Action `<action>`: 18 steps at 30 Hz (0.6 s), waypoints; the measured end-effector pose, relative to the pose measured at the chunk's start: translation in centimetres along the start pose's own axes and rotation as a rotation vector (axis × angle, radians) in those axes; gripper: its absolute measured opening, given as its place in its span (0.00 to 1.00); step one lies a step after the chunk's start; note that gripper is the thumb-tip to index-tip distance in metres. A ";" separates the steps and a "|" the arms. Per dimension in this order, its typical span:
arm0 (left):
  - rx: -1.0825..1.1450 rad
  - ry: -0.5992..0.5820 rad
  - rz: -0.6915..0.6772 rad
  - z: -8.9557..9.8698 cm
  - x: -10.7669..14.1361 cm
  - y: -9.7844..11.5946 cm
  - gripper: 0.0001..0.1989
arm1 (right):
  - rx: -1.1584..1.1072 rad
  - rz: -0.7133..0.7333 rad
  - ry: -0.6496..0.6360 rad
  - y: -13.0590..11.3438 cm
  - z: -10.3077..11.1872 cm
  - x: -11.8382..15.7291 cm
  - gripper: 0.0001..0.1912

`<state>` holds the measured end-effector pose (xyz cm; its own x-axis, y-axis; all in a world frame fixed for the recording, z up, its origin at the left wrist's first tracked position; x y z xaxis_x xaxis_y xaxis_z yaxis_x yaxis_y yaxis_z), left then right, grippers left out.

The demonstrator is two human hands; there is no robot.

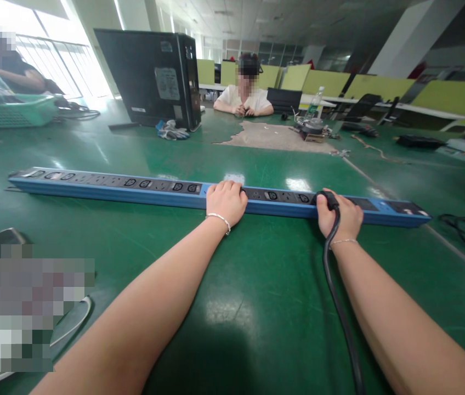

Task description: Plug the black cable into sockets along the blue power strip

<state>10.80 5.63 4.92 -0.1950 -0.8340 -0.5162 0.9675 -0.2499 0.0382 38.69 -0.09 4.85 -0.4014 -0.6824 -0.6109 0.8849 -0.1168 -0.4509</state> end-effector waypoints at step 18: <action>0.005 0.006 0.008 0.0 0.0 0.0 0.16 | 0.018 0.074 -0.030 -0.2 -0.1 -0.3 0.24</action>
<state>10.83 5.67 4.91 -0.1864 -0.8332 -0.5207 0.9682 -0.2459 0.0468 38.65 0.19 5.10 -0.3276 -0.7108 -0.6224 0.9162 -0.0781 -0.3930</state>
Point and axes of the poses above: each hand's wrist, its own x-axis away from the middle knuckle, its own z-axis out of the back of the hand, y = z × x, the point moved 10 cm from there along -x, towards the middle knuckle, and after that the axes turned 11 degrees about -x, right-handed, at the moved point
